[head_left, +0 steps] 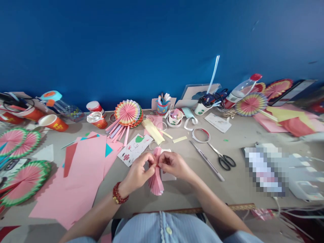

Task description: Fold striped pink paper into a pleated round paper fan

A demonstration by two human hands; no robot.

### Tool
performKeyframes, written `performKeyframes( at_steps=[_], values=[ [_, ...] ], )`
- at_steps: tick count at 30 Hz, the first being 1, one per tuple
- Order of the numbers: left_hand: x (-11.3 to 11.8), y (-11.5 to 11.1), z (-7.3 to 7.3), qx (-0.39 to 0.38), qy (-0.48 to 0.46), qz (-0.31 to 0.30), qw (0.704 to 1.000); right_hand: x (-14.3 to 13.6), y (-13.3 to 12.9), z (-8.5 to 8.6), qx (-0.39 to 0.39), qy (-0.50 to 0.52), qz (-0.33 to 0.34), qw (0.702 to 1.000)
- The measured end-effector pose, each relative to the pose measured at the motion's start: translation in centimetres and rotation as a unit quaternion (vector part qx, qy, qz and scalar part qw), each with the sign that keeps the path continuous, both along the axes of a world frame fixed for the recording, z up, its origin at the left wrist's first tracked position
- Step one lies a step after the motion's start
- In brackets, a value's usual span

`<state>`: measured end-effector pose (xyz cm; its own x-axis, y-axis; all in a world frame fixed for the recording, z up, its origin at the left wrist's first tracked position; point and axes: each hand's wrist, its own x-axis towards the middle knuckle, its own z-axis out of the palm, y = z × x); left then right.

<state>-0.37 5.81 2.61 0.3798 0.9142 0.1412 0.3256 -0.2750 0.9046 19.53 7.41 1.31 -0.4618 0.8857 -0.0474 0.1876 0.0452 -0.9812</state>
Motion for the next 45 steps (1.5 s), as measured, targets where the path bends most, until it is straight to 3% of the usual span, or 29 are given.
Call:
performKeyframes(
  at_steps=[10,17,39,45],
  values=[
    [-0.4,0.2,1.2,-0.013,0.051,-0.052,0.997,-0.4,-0.5,1.4,0.218,-0.135,-0.006,0.967],
    [-1.0,0.6,1.3,-0.023,0.116,-0.091,0.989,-0.7,-0.5,1.1,0.288,-0.141,-0.004,0.947],
    [-2.0,0.5,1.8,-0.015,0.03,-0.122,0.992,0.8,-0.3,0.9,0.287,-0.156,0.05,0.944],
    [-3.1,-0.3,0.8,-0.006,0.051,-0.083,0.995,1.8,-0.3,0.7,0.314,-0.174,0.063,0.931]
  ],
)
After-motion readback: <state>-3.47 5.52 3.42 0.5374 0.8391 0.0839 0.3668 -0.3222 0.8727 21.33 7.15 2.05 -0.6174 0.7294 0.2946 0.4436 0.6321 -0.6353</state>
